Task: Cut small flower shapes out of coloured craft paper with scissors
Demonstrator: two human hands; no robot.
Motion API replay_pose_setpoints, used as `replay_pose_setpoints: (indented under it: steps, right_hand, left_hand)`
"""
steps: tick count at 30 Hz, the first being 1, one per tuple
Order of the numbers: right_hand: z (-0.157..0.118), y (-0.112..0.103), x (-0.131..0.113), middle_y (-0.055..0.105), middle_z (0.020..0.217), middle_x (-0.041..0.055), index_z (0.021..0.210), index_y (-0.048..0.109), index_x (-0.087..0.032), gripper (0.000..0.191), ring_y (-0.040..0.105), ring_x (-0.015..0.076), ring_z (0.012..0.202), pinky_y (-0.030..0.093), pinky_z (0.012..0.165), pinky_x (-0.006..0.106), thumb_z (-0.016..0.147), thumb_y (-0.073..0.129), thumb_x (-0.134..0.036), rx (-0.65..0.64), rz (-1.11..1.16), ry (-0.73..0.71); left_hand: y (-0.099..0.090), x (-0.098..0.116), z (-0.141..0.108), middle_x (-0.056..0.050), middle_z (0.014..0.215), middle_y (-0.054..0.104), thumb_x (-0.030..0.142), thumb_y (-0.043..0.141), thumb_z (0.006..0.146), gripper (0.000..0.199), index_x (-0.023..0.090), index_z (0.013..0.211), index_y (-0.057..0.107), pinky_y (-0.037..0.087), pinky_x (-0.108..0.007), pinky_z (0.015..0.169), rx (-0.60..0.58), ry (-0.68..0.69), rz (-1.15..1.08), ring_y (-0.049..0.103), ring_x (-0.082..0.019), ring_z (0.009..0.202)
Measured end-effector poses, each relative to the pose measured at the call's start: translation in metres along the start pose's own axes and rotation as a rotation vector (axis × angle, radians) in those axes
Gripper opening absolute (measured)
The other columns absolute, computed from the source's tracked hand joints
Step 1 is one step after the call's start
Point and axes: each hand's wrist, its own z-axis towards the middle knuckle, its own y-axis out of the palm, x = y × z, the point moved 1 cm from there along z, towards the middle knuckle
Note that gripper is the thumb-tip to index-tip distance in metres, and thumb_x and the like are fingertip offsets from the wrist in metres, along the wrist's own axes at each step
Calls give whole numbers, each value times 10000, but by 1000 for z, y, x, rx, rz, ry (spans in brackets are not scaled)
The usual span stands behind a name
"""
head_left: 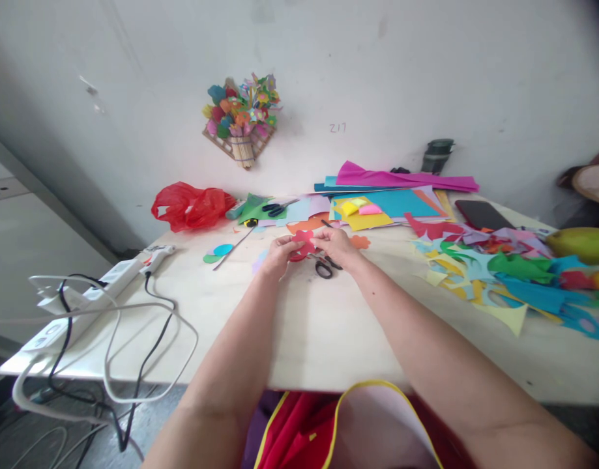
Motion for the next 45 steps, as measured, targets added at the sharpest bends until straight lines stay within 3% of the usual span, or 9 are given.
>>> replay_pose_setpoints:
  steps: [14,25,30,34,38,45]
  right_hand:
    - [4,-1,9,633,556,-30,617,676,-167,129,562,105,520,438,489,199,713,748,-215,28,8,-28]
    - [8,-1,12,624,545,-27,576,660,-175,159,566,115,529,454,509,210,703,755,-185,61,-25,-50]
    - [4,1,7,623,519,-32,567,655,-173,172,555,105,489,435,492,203,708,743,-128,17,-1,-29]
    - [2,2,5,624,517,-32,569,650,-174,181,562,103,489,437,499,202,723,728,-117,-2,-3,-18]
    - [3,1,8,637,547,-19,579,651,-176,167,580,117,531,445,515,212,723,734,-165,-7,-41,-35]
    - [8,-1,15,623,577,-21,619,640,-161,147,574,121,556,444,519,220,721,730,-219,-26,-81,-66]
  left_hand:
    - [-1,-1,0,-74,647,702,311,876,514,275,129,651,723,471,-286,578,-50,-6,37,628,-161,561]
    - [-3,-4,2,-73,735,731,388,913,507,372,145,734,747,491,-272,609,-71,-67,56,654,-167,620]
    - [0,-1,3,-79,725,730,503,853,552,428,155,779,751,516,-301,594,-38,-116,-45,660,-196,621]
    - [-1,0,3,-80,708,719,423,811,594,335,146,770,739,515,-316,608,-36,-125,-44,653,-199,613]
    - [-4,-1,3,-70,662,693,318,839,535,259,137,659,701,485,-300,591,-44,-128,17,616,-178,588]
    - [-7,1,0,-77,687,706,365,872,526,329,120,687,724,474,-296,631,-76,-113,95,624,-172,618]
